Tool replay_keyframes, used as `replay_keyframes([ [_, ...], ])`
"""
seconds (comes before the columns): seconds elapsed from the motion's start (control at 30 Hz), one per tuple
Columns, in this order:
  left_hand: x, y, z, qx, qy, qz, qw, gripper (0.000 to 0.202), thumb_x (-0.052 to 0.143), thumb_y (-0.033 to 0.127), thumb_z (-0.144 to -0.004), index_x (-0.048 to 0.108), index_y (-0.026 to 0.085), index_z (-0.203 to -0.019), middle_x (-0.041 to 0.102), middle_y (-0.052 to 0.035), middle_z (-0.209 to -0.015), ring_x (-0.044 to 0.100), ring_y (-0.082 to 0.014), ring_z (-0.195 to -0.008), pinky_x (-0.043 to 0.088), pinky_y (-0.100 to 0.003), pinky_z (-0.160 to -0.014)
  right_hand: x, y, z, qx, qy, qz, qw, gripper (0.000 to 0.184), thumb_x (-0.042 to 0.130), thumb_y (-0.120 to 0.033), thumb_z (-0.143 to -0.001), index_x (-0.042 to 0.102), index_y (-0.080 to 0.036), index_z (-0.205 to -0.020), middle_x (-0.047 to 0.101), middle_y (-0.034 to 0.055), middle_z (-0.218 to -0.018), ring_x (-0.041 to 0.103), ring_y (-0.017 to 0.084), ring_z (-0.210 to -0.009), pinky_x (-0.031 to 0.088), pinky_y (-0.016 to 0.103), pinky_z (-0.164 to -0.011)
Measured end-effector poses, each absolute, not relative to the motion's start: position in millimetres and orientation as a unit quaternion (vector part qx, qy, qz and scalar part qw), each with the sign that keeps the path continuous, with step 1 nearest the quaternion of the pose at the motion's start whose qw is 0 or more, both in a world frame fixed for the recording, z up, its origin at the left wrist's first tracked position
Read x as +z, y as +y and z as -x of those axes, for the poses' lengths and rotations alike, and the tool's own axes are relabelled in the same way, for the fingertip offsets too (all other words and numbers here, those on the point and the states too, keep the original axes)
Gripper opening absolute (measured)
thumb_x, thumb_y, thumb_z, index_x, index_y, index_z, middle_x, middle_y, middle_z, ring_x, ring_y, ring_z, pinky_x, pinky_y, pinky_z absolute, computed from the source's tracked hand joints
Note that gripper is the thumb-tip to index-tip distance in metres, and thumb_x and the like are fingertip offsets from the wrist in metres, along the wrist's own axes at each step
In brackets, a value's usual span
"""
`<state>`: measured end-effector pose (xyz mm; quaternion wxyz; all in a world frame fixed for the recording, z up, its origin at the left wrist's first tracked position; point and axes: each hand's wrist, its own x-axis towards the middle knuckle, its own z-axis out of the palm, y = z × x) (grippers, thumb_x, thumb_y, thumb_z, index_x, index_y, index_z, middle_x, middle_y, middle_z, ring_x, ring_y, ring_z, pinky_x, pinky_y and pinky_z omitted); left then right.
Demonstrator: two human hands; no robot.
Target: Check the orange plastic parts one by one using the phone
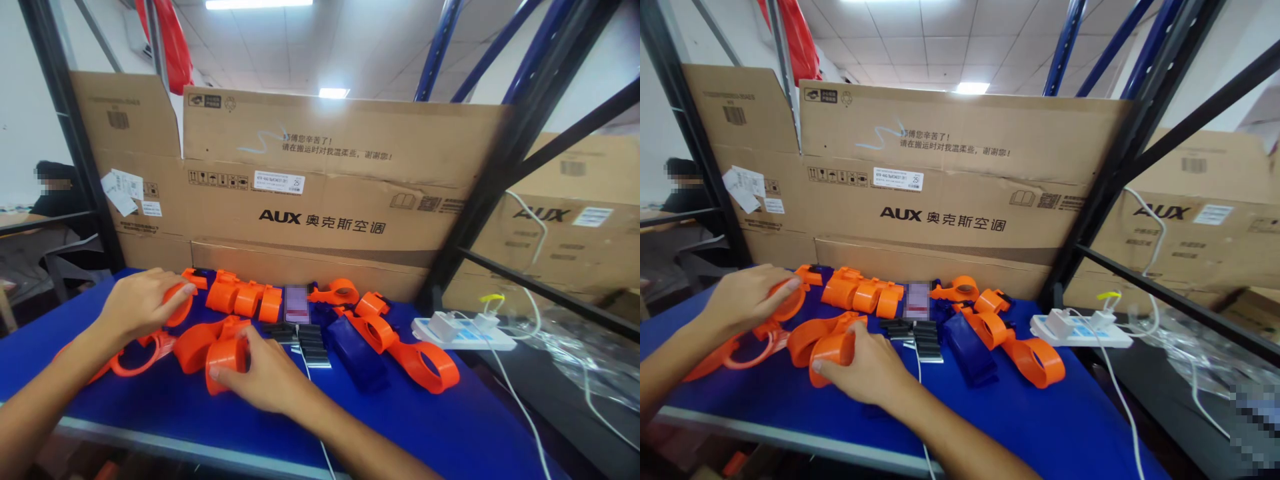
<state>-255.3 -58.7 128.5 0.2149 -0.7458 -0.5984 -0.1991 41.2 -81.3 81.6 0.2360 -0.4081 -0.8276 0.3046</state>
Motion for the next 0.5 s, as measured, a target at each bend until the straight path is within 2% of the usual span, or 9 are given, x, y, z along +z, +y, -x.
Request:
replay_keyframes([
  [0.3, 122, -49, 291, -0.292, -0.716, 0.617, 0.144, 0.066, 0.022, 0.052, -0.106, 0.078, 0.017, -0.113, 0.077, -0.0128, -0.099, 0.067, -0.0277, -0.093, 0.038, -0.029, -0.071, 79, -99, -54, 0.221, -0.829, 0.472, 0.203, 0.060, 0.070, -0.069, -0.078, 0.062, -0.021, -0.113, 0.075, 0.0119, -0.094, 0.072, 0.031, -0.078, 0.046, 0.035, -0.061],
  [0.4, 120, -46, 292, -0.337, -0.705, 0.610, 0.130, 0.064, 0.021, 0.048, -0.107, 0.077, 0.018, -0.119, 0.078, -0.0117, -0.103, 0.067, -0.0254, -0.091, 0.040, -0.029, -0.074, 77, -97, -49, 0.208, -0.841, 0.461, 0.192, 0.063, 0.069, -0.071, -0.079, 0.062, -0.020, -0.116, 0.075, 0.0110, -0.090, 0.071, 0.030, -0.074, 0.046, 0.035, -0.061],
  [0.5, 119, -47, 283, -0.372, -0.668, 0.634, 0.115, 0.060, 0.024, 0.045, -0.108, 0.076, 0.019, -0.120, 0.078, -0.0093, -0.110, 0.068, -0.0246, -0.098, 0.043, -0.029, -0.080, 76, -91, -43, 0.203, -0.855, 0.441, 0.183, 0.065, 0.068, -0.070, -0.080, 0.061, -0.021, -0.123, 0.075, 0.0086, -0.087, 0.072, 0.030, -0.075, 0.048, 0.035, -0.063],
])
